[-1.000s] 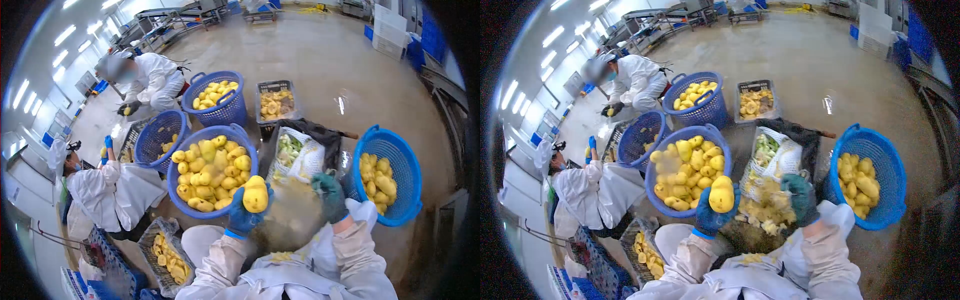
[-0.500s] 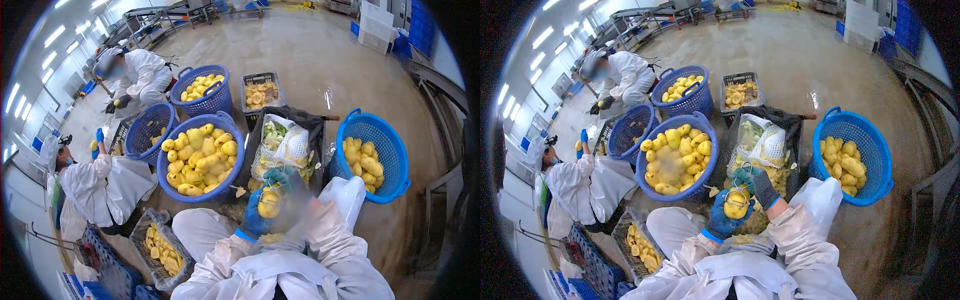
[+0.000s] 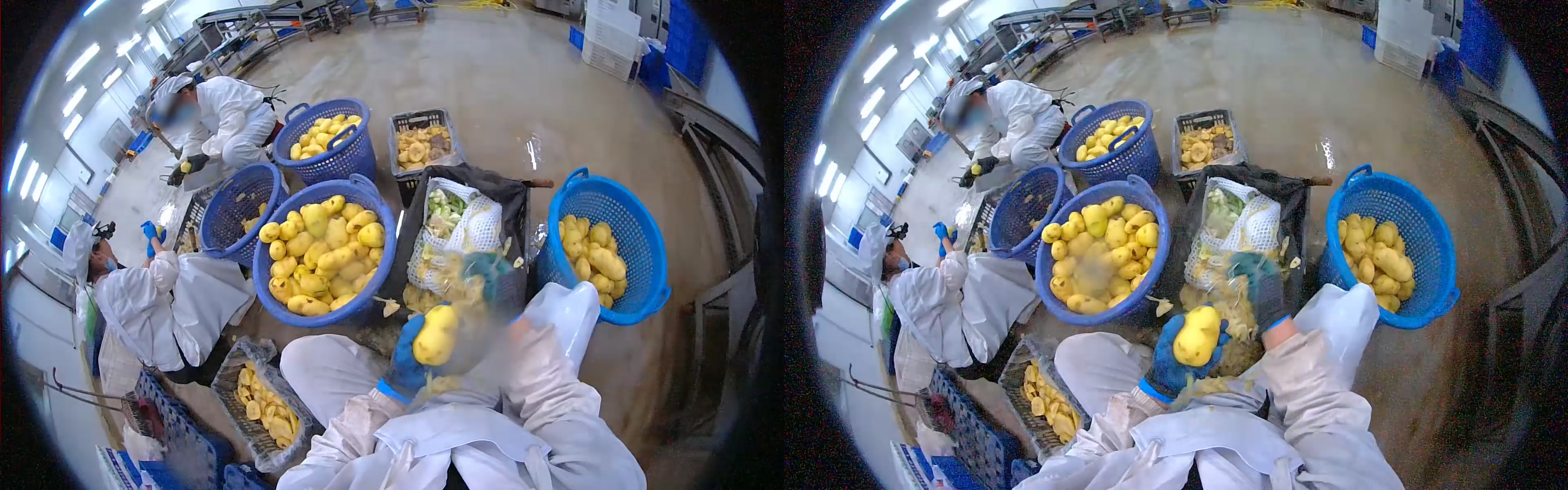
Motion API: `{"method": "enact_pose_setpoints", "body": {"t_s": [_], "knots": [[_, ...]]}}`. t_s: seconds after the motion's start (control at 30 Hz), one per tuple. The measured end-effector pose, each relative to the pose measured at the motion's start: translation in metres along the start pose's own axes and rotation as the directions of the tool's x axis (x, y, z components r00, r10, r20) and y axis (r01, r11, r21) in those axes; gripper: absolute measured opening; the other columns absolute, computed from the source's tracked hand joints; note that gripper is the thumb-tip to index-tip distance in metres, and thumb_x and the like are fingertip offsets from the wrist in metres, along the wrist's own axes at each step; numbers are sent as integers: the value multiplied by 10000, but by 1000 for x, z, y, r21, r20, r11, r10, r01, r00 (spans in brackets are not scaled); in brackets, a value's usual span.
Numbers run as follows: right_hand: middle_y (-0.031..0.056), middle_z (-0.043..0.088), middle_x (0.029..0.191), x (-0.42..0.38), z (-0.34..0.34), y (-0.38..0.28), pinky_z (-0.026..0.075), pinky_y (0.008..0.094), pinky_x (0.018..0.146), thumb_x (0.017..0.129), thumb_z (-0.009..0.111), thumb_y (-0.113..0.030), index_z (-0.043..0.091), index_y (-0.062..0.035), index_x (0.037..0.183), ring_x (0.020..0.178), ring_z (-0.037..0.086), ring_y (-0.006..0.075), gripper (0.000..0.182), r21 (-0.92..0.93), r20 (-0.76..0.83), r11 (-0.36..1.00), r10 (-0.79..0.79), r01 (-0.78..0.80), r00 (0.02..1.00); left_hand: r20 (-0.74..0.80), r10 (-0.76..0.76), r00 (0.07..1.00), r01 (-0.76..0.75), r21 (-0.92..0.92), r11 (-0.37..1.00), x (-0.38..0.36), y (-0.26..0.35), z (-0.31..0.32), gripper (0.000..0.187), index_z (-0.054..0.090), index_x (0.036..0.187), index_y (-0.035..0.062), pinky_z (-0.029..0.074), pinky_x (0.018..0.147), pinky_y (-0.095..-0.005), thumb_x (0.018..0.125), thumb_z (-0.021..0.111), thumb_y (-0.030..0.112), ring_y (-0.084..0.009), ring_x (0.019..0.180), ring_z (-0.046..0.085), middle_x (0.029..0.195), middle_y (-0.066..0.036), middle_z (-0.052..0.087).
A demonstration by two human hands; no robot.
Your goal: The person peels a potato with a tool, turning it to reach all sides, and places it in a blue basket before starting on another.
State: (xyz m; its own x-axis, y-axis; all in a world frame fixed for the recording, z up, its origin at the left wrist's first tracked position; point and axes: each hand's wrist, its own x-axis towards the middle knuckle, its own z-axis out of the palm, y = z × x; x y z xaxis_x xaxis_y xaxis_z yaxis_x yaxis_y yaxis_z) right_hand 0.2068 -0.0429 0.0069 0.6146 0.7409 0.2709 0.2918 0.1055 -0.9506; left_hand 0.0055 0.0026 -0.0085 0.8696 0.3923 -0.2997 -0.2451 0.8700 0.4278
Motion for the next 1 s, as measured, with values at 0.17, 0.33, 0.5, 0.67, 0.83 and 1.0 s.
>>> {"method": "enact_pose_setpoints", "body": {"t_s": [0.17, 0.33, 0.5, 0.67, 0.83, 1.0], "knots": [[86, 651, 926, -19, 13, 17, 495, 289, 748, 931, 465, -119, 638, 12, 988, 797, 627, 160, 225, 204, 11, 976, -77, 73, 997, 61, -127, 990, 140, -369, 919, 2, 4, -8, 557, 461, 1330, 99, 511, 895, -449, 914, 509, 465, -328, 1113, 562, 1266, -159, 542], [106, 652, 939, 1, -14, 25, 497, 303, 766, 921, 463, -92, 644, -3, 1007, 804, 631, 170, 220, 290, -35, 954, 89, -75, 995, 42, -109, 993, 116, -252, 961, 6, -10, -36, 571, 471, 1314, 69, 520, 869, -439, 918, 485, 481, -346, 1142, 540, 1251, -159, 553], [93, 663, 935, -22, 24, 10, 503, 321, 764, 899, 422, -55, 655, 0, 959, 806, 636, 187, 247, 331, 132, 942, -96, 48, 987, 94, -151, 984, 165, -160, 973, 14, 0, -22, 577, 459, 1326, 57, 524, 859, -444, 926, 465, 474, -355, 1156, 529, 1259, -166, 543], [99, 658, 931, -5, 6, 2, 502, 315, 754, 909, 445, -82, 653, 9, 966, 799, 637, 176, 233, 264, -21, 961, -72, 75, 997, -6, -81, 997, 81, 15, 997, 21, -1, -53, 527, 453, 1335, 75, 489, 928, -448, 929, 475, 412, -318, 1175, 528, 1283, -158, 531], [87, 659, 913, -7, 1, -5, 498, 307, 745, 914, 474, -146, 657, 6, 950, 777, 629, 171, 240, 181, -50, 976, -114, 121, 992, -42, 23, 999, -16, 162, 987, 21, -11, -50, 489, 461, 1328, 91, 475, 947, -445, 933, 488, 378, -302, 1162, 540, 1257, -137, 558], [81, 656, 939, -1, -10, -7, 500, 301, 743, 961, 471, -202, 630, 13, 1015, 780, 622, 165, 273, 379, -122, 925, 29, 19, 992, 90, 238, 967, -252, 462, 850, 12, -10, -26, 512, 489, 1310, 104, 497, 909, -451, 919, 497, 434, -312, 1115, 568, 1228, -143, 576]]}}
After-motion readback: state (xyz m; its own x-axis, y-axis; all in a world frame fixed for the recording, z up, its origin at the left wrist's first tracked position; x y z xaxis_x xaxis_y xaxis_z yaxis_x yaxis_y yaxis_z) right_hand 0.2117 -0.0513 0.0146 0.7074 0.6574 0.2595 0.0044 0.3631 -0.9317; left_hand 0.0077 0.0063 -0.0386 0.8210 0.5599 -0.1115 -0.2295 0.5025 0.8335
